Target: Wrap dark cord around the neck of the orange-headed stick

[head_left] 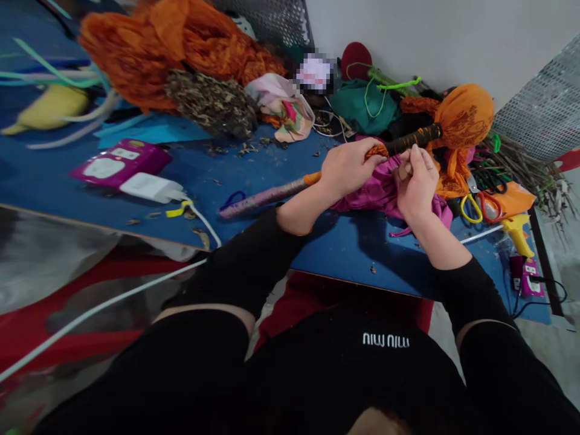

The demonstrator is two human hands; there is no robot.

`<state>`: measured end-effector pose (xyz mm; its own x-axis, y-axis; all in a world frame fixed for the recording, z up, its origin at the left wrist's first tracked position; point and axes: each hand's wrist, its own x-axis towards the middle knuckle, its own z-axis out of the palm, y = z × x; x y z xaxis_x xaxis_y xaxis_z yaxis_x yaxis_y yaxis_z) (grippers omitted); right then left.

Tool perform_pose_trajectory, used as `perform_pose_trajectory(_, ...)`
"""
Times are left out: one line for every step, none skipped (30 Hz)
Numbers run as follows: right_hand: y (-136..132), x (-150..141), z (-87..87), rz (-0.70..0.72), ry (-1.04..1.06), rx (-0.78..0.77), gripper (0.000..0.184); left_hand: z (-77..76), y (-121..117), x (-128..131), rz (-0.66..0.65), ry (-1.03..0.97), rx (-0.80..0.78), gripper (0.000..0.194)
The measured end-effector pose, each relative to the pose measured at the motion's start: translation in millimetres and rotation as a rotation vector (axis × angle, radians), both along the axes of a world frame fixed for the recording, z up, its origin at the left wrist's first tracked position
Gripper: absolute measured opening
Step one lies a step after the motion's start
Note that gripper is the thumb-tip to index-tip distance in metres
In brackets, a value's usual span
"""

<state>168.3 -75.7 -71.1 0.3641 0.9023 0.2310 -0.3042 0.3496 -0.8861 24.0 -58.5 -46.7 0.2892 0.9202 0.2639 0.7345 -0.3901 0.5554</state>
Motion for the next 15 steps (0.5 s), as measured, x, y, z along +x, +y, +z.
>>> perform_pose_trajectory(-5, -1, 2.9, -0.003, -0.051, 0.02, 0.054, -0.5, -1, 1, 0.003, 0.006, 0.001, 0.039)
perform_pose_trajectory(-9, -2, 4.7, -0.005, -0.099, 0.026, 0.054, -1.2, -1, 3, 0.009, 0.013, 0.005, 0.039)
perform_pose_trajectory(-12, -3, 5.6, -0.003, -0.143, 0.019, 0.055, -2.0, -1, 4, 0.015, 0.024, 0.008, 0.039)
perform_pose_trajectory(-13, -2, 5.3, 0.004, -0.179, 0.006, 0.056, -2.8, -1, 5, 0.021, 0.036, 0.009, 0.039)
perform_pose_trajectory(-14, -2, 4.2, 0.013, -0.207, -0.005, 0.057, -3.5, -1, 6, 0.025, 0.048, 0.007, 0.039)
perform_pose_trajectory(-14, -1, 2.5, 0.018, -0.229, -0.005, 0.057, -4.0, -1, 7, 0.028, 0.061, 0.003, 0.039)
perform_pose_trajectory(-14, -1, 0.5, 0.016, -0.251, 0.005, 0.058, -4.3, -1, 7, 0.029, 0.073, -0.005, 0.04)
perform_pose_trajectory(-13, 0, -1.3, 0.006, -0.277, 0.02, 0.058, -4.1, -1, 8, 0.028, 0.083, -0.017, 0.041)
perform_pose_trajectory(-12, 0, -2.5, -0.007, -0.311, 0.037, 0.057, -3.6, -1, 8, 0.027, 0.093, -0.03, 0.042)
perform_pose_trajectory(-12, 1, -2.9, -0.017, -0.351, 0.052, 0.056, -2.7, -1, 7, 0.025, 0.102, -0.042, 0.043)
perform_pose_trajectory(-12, 2, -2.0, -0.021, -0.396, 0.067, 0.056, -1.4, -1, 7, 0.022, 0.112, -0.053, 0.044)
perform_pose_trajectory(-12, 3, 0.1, -0.012, -0.444, 0.081, 0.055, 0.0, -1, 6, 0.018, 0.12, -0.06, 0.044)
perform_pose_trajectory(-13, 5, 3.6, 0.005, -0.491, 0.099, 0.054, 1.5, -1, 5, 0.011, 0.128, -0.065, 0.043)
perform_pose_trajectory(-14, 7, 8.3, 0.028, -0.535, 0.121, 0.054, 2.7, -1, 4, 0.001, 0.137, -0.069, 0.041)
perform_pose_trajectory(-15, 10, 14.1, 0.056, -0.576, 0.146, 0.053, 3.6, -2, 3, -0.01, 0.145, -0.075, 0.04)
